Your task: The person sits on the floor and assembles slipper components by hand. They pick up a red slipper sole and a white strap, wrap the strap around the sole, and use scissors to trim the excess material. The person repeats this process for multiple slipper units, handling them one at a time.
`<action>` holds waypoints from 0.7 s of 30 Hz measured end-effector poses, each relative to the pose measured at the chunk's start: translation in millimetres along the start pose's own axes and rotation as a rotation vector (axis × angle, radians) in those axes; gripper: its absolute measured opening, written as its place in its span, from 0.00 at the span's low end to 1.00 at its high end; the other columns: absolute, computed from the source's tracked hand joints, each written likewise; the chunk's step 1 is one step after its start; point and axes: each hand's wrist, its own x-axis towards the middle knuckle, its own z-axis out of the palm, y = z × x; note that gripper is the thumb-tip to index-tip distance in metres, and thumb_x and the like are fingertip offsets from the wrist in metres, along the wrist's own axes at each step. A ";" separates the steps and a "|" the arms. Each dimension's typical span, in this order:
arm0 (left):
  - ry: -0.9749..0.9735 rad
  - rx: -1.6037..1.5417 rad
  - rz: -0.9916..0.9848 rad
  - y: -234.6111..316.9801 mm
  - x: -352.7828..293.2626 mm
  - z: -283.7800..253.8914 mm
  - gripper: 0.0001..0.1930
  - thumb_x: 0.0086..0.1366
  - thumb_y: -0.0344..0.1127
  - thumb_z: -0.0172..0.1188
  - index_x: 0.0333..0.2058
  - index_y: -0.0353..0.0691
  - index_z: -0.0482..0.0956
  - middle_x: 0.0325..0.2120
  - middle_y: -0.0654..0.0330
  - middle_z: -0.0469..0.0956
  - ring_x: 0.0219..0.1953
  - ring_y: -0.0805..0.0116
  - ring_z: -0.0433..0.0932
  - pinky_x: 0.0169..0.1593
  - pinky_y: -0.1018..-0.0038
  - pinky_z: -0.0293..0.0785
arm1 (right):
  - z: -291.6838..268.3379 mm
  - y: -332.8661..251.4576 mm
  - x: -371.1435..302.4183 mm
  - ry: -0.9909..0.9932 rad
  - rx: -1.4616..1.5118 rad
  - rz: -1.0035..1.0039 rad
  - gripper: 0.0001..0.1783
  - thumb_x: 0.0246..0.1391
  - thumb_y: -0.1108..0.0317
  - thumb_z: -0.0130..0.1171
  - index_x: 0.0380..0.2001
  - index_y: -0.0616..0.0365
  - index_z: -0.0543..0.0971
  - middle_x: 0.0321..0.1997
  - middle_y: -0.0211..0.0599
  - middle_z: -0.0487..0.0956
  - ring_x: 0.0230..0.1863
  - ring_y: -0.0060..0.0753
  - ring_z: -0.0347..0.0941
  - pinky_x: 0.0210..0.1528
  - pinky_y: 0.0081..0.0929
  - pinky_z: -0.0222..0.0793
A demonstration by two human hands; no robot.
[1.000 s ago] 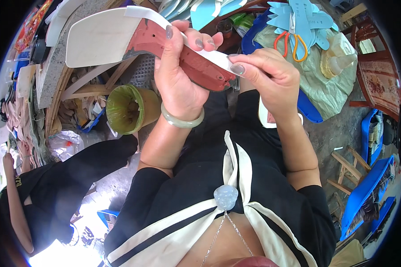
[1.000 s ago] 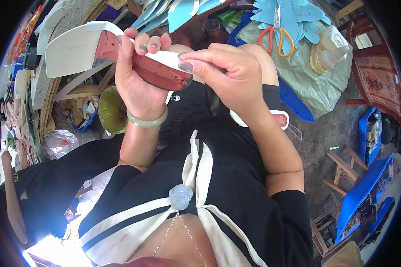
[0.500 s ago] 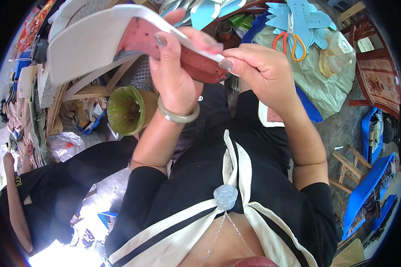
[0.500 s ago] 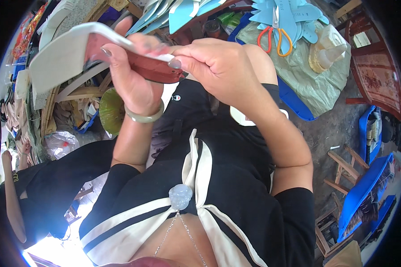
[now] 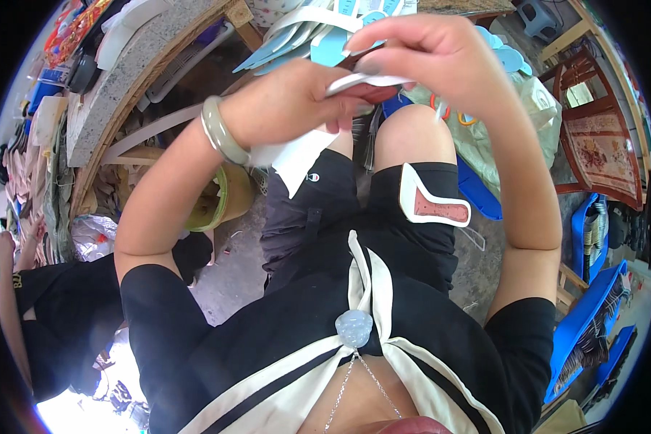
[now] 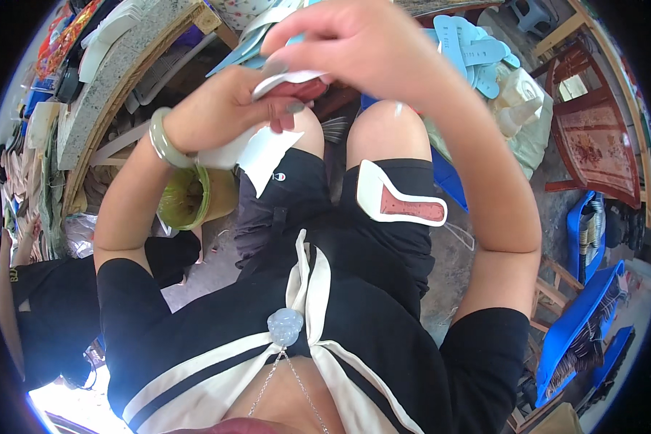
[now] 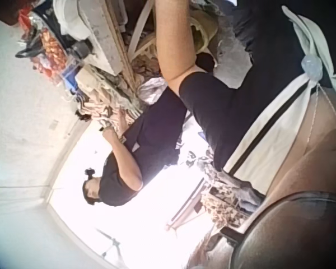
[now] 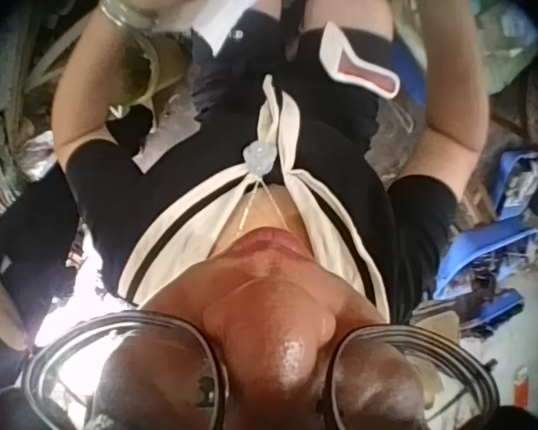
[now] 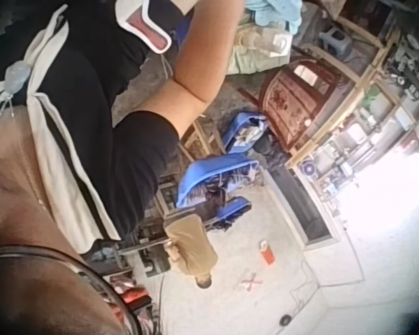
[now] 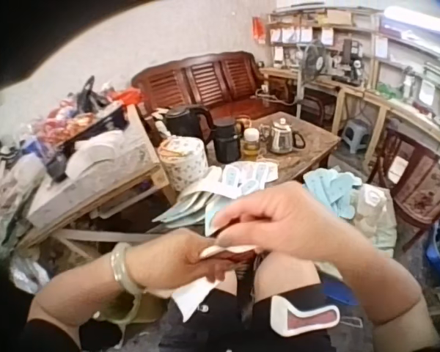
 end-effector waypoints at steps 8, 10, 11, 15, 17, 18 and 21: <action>0.150 -0.596 -0.179 27.7 -14.0 40.7 0.17 0.63 0.33 0.57 0.50 0.34 0.69 0.24 0.63 0.75 0.24 0.78 0.75 0.26 0.80 0.73 | -18.0 21.8 -41.5 0.234 0.490 0.162 0.11 0.53 0.71 0.61 0.41 0.56 0.74 0.27 0.24 0.76 0.18 0.04 0.58 0.16 0.07 0.44; 0.217 -0.669 -0.182 30.0 -14.3 46.3 0.16 0.65 0.37 0.57 0.48 0.36 0.70 0.23 0.64 0.75 0.24 0.79 0.75 0.25 0.83 0.71 | -11.1 25.7 -47.0 0.295 0.555 0.159 0.11 0.54 0.72 0.60 0.40 0.56 0.73 0.27 0.25 0.75 0.18 0.05 0.57 0.16 0.08 0.44; 0.248 -0.692 -0.169 27.3 -13.7 49.1 0.16 0.65 0.38 0.57 0.47 0.37 0.70 0.22 0.64 0.75 0.24 0.79 0.74 0.25 0.84 0.71 | -6.5 27.5 -49.5 0.326 0.587 0.158 0.11 0.54 0.72 0.60 0.40 0.56 0.72 0.27 0.26 0.75 0.17 0.06 0.57 0.16 0.08 0.45; 0.349 -0.787 -0.077 19.9 -7.2 55.2 0.15 0.67 0.41 0.54 0.46 0.37 0.70 0.22 0.62 0.75 0.23 0.78 0.73 0.26 0.82 0.70 | 29.7 23.4 -44.7 0.452 0.850 0.042 0.09 0.56 0.74 0.57 0.40 0.58 0.72 0.23 0.26 0.72 0.16 0.08 0.56 0.17 0.09 0.47; 0.397 -0.893 0.009 17.5 -1.9 60.8 0.14 0.68 0.41 0.53 0.45 0.37 0.70 0.23 0.60 0.76 0.22 0.76 0.73 0.29 0.79 0.71 | 43.3 26.0 -41.5 0.493 0.912 -0.005 0.11 0.55 0.74 0.58 0.42 0.59 0.73 0.27 0.28 0.76 0.18 0.09 0.60 0.17 0.09 0.49; 0.458 -0.922 0.029 18.2 1.3 63.6 0.15 0.67 0.42 0.53 0.44 0.36 0.71 0.23 0.59 0.76 0.23 0.74 0.74 0.29 0.78 0.72 | 50.5 26.1 -39.2 0.511 0.948 -0.030 0.11 0.55 0.73 0.58 0.43 0.60 0.73 0.28 0.29 0.78 0.20 0.09 0.61 0.18 0.09 0.50; 0.589 -1.004 0.117 14.3 6.4 62.0 0.16 0.66 0.44 0.55 0.42 0.36 0.72 0.26 0.57 0.77 0.27 0.71 0.77 0.32 0.77 0.74 | 51.5 17.7 -33.5 0.551 0.699 0.097 0.10 0.55 0.71 0.60 0.40 0.62 0.79 0.26 0.27 0.77 0.20 0.09 0.63 0.19 0.09 0.54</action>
